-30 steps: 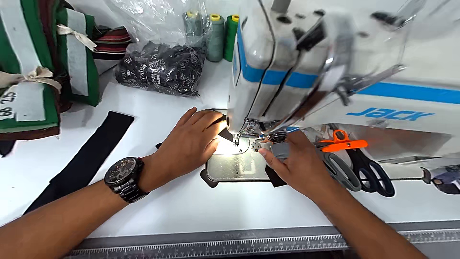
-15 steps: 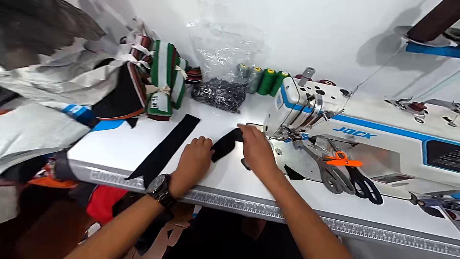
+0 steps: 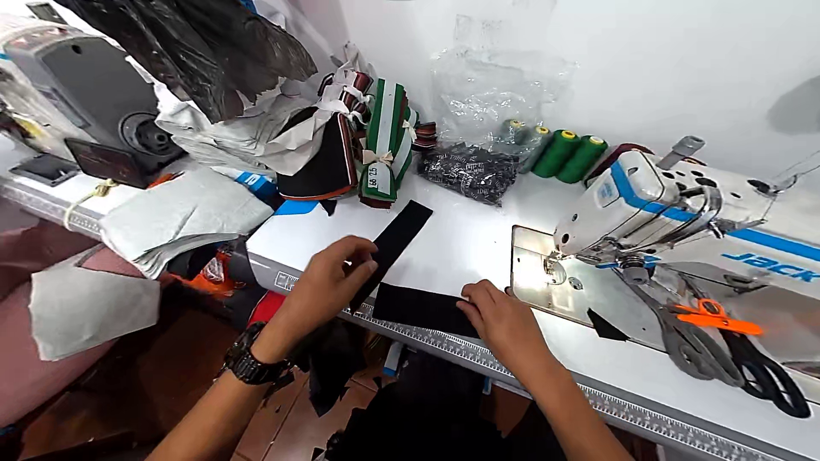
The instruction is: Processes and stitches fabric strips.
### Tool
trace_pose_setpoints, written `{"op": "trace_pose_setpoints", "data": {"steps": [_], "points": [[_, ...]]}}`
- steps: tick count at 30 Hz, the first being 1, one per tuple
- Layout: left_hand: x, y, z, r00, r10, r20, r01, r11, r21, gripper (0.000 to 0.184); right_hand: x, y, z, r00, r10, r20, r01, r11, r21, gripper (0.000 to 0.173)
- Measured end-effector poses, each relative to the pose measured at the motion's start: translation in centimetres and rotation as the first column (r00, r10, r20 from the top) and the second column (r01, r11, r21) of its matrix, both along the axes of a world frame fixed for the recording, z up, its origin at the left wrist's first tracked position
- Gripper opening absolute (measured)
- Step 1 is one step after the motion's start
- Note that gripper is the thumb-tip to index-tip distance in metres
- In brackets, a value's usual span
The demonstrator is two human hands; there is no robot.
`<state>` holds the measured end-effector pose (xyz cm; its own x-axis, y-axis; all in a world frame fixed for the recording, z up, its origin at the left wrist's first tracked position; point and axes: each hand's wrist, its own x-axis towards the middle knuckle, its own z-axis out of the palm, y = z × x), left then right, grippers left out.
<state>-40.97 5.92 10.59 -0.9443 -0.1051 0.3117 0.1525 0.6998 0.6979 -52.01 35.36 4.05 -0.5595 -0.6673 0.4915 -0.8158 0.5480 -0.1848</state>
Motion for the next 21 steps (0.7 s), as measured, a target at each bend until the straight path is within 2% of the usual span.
{"op": "trace_pose_setpoints", "data": {"steps": [1,3,5,8,10,12,14,15,17,19,20,21], "points": [[-0.1,0.5,-0.7,1.0,-0.012,0.015,0.013,0.997,-0.079,0.025,0.0,0.1,0.2,0.999,-0.015,0.034,0.014,1.0,0.02,0.031],[-0.2,2.2,-2.9,1.0,-0.001,0.024,0.007,0.968,-0.25,0.039,-0.1,0.6,0.5,0.994,-0.041,0.097,0.036,0.998,0.053,0.046],[-0.7,3.4,-4.8,0.998,0.042,-0.039,-0.054,0.924,-0.379,0.037,-0.3,1.9,0.9,0.983,-0.06,0.175,0.046,0.995,0.087,0.05],[-1.2,4.0,-5.6,0.995,0.068,-0.069,-0.088,0.928,-0.361,0.013,-0.1,4.9,2.3,0.91,-0.072,0.409,0.004,0.987,0.163,0.04],[-1.4,3.5,-4.9,1.0,0.0,-0.029,-0.008,0.957,-0.29,0.01,1.0,6.2,3.0,0.847,-0.067,0.527,-0.017,0.988,0.154,0.031],[-2.1,2.3,-2.3,0.997,-0.075,0.007,0.075,0.978,-0.193,0.013,3.1,5.8,2.9,0.775,-0.036,0.632,0.012,0.999,0.042,0.028],[-3.9,0.5,1.1,0.989,-0.142,-0.032,0.136,0.982,-0.133,0.019,5.4,3.3,2.6,0.66,0.055,0.749,0.052,0.992,-0.119,0.026],[-5.5,-0.4,2.6,0.983,-0.172,-0.07,0.159,0.974,-0.162,0.022,6.4,1.4,2.7,0.562,0.133,0.816,0.069,0.976,-0.206,0.025],[-9.4,-1.7,5.6,0.963,-0.252,-0.094,0.218,0.936,-0.277,0.029,7.5,-3.5,2.7,0.343,0.286,0.895,0.15,0.924,-0.353,0.024],[-13.9,-2.2,7.7,0.93,-0.364,-0.045,0.313,0.852,-0.42,0.033,8.0,-8.8,2.6,0.188,0.417,0.889,0.288,0.842,-0.456,0.021],[-15.8,-2.2,8.2,0.914,-0.404,-0.024,0.339,0.795,-0.503,0.033,8.4,-10.9,2.8,0.122,0.438,0.891,0.317,0.833,-0.453,0.022],[-16.7,-1.8,8.6,0.915,-0.402,-0.017,0.311,0.732,-0.606,0.031,9.1,-12.0,2.9,0.071,0.416,0.907,0.282,0.864,-0.418,0.026]]}}
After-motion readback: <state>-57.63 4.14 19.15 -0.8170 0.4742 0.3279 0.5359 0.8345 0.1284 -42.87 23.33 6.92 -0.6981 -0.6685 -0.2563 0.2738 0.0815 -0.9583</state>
